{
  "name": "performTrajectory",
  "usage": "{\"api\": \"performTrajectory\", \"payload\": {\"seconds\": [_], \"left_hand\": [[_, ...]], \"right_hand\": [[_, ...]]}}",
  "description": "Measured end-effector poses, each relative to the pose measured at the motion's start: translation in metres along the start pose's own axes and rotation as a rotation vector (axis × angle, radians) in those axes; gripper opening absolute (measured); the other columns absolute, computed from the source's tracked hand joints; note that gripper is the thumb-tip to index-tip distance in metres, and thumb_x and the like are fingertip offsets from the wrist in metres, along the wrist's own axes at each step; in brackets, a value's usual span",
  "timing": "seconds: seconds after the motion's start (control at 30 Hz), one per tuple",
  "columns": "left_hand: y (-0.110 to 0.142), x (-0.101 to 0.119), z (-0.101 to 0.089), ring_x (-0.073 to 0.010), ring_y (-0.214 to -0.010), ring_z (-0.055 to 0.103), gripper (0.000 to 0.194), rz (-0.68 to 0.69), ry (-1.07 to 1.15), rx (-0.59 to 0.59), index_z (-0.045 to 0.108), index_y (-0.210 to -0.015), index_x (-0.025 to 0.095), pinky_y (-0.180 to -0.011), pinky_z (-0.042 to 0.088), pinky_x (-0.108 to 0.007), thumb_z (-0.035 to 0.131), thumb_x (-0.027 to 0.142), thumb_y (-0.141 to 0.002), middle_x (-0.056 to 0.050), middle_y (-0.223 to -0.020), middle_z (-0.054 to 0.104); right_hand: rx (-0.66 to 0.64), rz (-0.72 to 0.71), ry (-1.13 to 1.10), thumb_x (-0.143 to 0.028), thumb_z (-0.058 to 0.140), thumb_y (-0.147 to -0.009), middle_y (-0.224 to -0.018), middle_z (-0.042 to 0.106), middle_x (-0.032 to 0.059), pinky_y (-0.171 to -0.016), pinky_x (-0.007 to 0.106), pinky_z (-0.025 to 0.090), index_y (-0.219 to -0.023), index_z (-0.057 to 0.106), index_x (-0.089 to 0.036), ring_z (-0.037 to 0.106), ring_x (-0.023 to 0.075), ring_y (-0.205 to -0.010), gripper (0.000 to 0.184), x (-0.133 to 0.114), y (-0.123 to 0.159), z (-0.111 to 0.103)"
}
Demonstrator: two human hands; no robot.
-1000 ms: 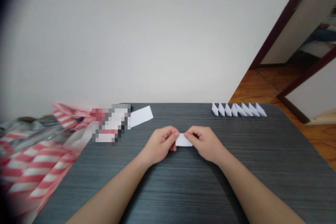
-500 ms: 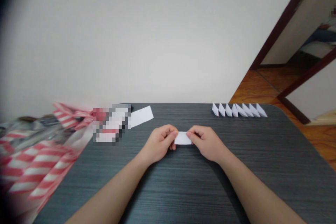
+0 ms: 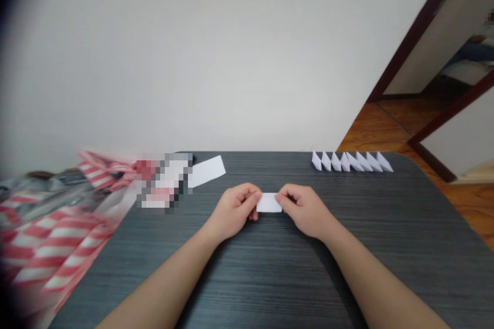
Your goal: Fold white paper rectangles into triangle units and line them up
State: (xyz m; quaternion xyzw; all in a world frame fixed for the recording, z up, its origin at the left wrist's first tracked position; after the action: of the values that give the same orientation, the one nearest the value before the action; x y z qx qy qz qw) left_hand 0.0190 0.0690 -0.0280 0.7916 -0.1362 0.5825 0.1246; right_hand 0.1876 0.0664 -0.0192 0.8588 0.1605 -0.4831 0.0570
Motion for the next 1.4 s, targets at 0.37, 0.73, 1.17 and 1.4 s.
{"api": "performTrajectory", "payload": {"seconds": [0.37, 0.73, 1.17, 1.4], "left_hand": [[0.002, 0.003, 0.001, -0.0108, -0.051, 0.054, 0.025, 0.015, -0.012, -0.025, 0.060, -0.079, 0.018, -0.053, 0.040, -0.021, 0.050, 0.035, -0.093, 0.003, -0.055, 0.059], [0.002, 0.010, 0.003, -0.0118, -0.053, 0.053, 0.028, 0.039, -0.107, -0.058, 0.065, -0.081, 0.016, -0.051, 0.036, -0.022, 0.051, 0.038, -0.092, 0.001, -0.057, 0.059], [0.002, 0.007, 0.002, -0.0115, -0.052, 0.054, 0.028, 0.001, -0.067, -0.051, 0.063, -0.079, 0.017, -0.054, 0.039, -0.021, 0.050, 0.038, -0.093, 0.003, -0.054, 0.059], [0.001, 0.006, -0.002, -0.0113, -0.052, 0.054, 0.029, 0.003, -0.076, -0.022, 0.059, -0.075, 0.018, -0.057, 0.041, -0.022, 0.048, 0.036, -0.094, 0.003, -0.055, 0.061]], "right_hand": [[-0.016, -0.018, -0.040, -0.027, 0.052, -0.092, -0.066, 0.058, -0.0015, -0.062, 0.025, 0.039, -0.070, 0.058, -0.019, 0.053, 0.0143, -0.064, 0.024, -0.002, 0.000, 0.001], [-0.023, -0.107, 0.063, -0.024, 0.053, -0.093, -0.069, 0.063, 0.0003, -0.064, 0.026, 0.041, -0.073, 0.062, -0.018, 0.057, 0.0153, -0.066, 0.023, -0.016, 0.000, 0.004], [0.003, -0.079, 0.063, -0.026, 0.052, -0.093, -0.067, 0.061, -0.0004, -0.061, 0.026, 0.040, -0.072, 0.060, -0.018, 0.055, 0.0153, -0.064, 0.024, -0.010, 0.000, 0.001], [0.028, -0.052, 0.021, -0.027, 0.051, -0.093, -0.065, 0.058, -0.0013, -0.059, 0.026, 0.039, -0.070, 0.057, -0.019, 0.053, 0.0148, -0.063, 0.025, -0.003, -0.001, -0.001]]}}
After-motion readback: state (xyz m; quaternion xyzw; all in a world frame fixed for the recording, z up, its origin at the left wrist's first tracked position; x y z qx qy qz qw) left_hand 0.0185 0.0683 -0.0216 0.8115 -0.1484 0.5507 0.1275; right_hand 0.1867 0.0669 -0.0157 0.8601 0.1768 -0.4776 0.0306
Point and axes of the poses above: each hand's wrist, its own y-axis away from the middle knuckle, its own z-axis out of the palm, x = y × z, the point moved 6 cm from there along -y, towards the middle knuckle
